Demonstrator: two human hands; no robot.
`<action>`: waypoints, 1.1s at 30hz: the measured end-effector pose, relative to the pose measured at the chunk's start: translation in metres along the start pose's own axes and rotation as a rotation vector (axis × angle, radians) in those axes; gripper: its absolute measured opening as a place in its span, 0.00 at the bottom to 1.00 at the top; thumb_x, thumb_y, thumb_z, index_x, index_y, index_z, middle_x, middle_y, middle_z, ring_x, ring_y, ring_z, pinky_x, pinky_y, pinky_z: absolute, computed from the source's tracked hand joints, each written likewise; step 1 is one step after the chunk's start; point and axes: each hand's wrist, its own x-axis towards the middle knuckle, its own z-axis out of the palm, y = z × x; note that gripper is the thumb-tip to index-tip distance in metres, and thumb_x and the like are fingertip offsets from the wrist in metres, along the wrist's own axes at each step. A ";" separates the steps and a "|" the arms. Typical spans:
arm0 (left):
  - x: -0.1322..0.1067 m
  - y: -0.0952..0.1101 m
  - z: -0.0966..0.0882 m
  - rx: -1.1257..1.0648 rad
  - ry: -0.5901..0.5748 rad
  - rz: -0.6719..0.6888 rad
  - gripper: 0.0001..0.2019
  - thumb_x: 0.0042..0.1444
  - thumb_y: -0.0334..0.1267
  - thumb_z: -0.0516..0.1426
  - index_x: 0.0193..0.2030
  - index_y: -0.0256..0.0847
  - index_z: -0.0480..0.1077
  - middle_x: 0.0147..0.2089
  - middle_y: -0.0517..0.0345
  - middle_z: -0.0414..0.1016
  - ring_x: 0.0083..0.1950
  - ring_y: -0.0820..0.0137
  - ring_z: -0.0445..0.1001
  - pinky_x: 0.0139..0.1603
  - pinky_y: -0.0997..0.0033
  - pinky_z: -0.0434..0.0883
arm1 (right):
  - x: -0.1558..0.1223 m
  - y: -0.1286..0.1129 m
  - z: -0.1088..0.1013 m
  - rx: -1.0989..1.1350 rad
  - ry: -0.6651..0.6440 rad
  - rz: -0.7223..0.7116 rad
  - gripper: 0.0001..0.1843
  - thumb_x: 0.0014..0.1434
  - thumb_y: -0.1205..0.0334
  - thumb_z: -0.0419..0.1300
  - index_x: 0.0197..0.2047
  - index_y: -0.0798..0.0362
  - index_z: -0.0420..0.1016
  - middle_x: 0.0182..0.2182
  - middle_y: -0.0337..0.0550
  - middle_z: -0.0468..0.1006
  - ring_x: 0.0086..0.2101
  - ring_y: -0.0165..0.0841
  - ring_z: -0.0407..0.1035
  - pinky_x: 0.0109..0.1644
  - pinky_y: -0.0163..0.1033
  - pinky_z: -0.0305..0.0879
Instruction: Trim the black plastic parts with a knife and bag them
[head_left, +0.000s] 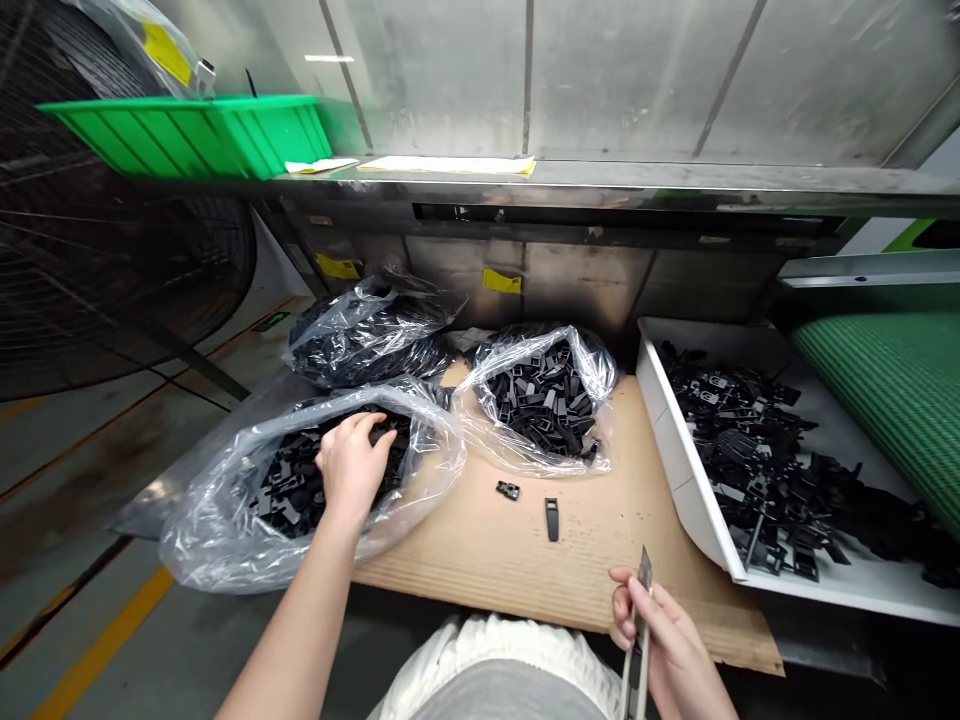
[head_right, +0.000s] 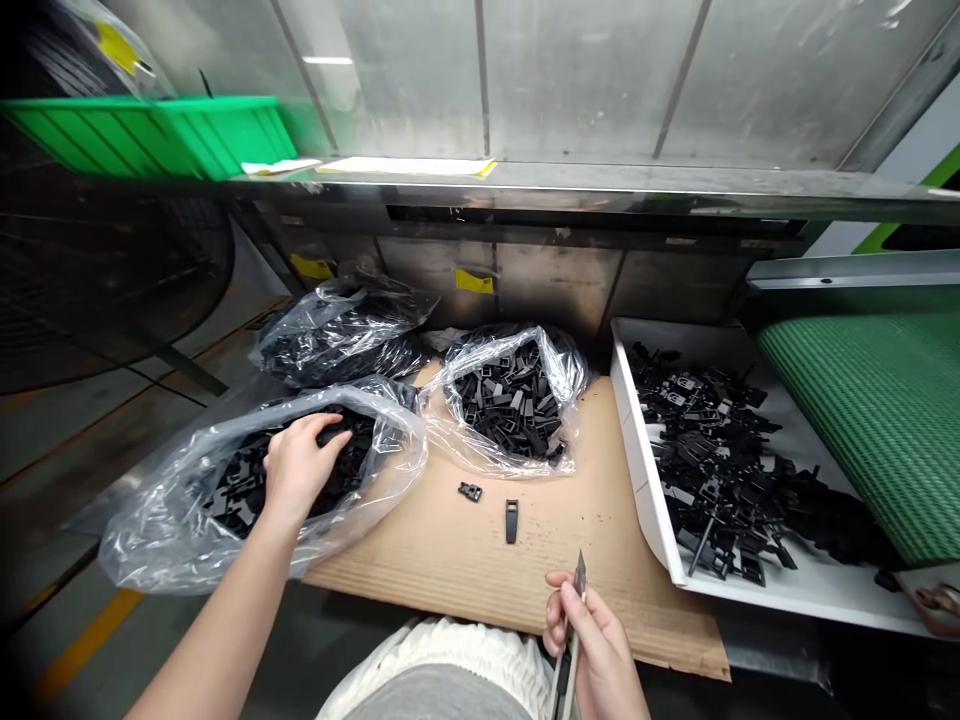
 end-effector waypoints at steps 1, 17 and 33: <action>-0.005 -0.004 0.007 0.029 -0.020 0.017 0.12 0.52 0.34 0.50 0.42 0.34 0.67 0.51 0.40 0.64 0.57 0.48 0.54 0.53 0.43 0.50 | 0.000 0.002 0.001 0.009 0.006 0.024 0.16 0.49 0.51 0.60 0.35 0.56 0.72 0.19 0.37 0.65 0.18 0.24 0.58 0.21 0.29 0.56; -0.087 0.066 0.061 -0.314 -0.683 0.250 0.11 0.53 0.32 0.54 0.44 0.37 0.68 0.42 0.54 0.74 0.43 0.69 0.72 0.44 0.71 0.69 | 0.000 -0.022 0.031 -0.896 -0.029 -0.621 0.16 0.58 0.55 0.49 0.39 0.51 0.74 0.29 0.44 0.74 0.30 0.33 0.69 0.34 0.33 0.64; -0.099 0.090 0.019 -0.551 -0.653 0.367 0.08 0.52 0.34 0.56 0.39 0.39 0.72 0.36 0.55 0.74 0.37 0.69 0.71 0.38 0.75 0.67 | -0.017 -0.048 0.057 -1.162 -0.152 -0.892 0.12 0.59 0.65 0.48 0.40 0.52 0.72 0.25 0.44 0.72 0.26 0.33 0.65 0.30 0.36 0.59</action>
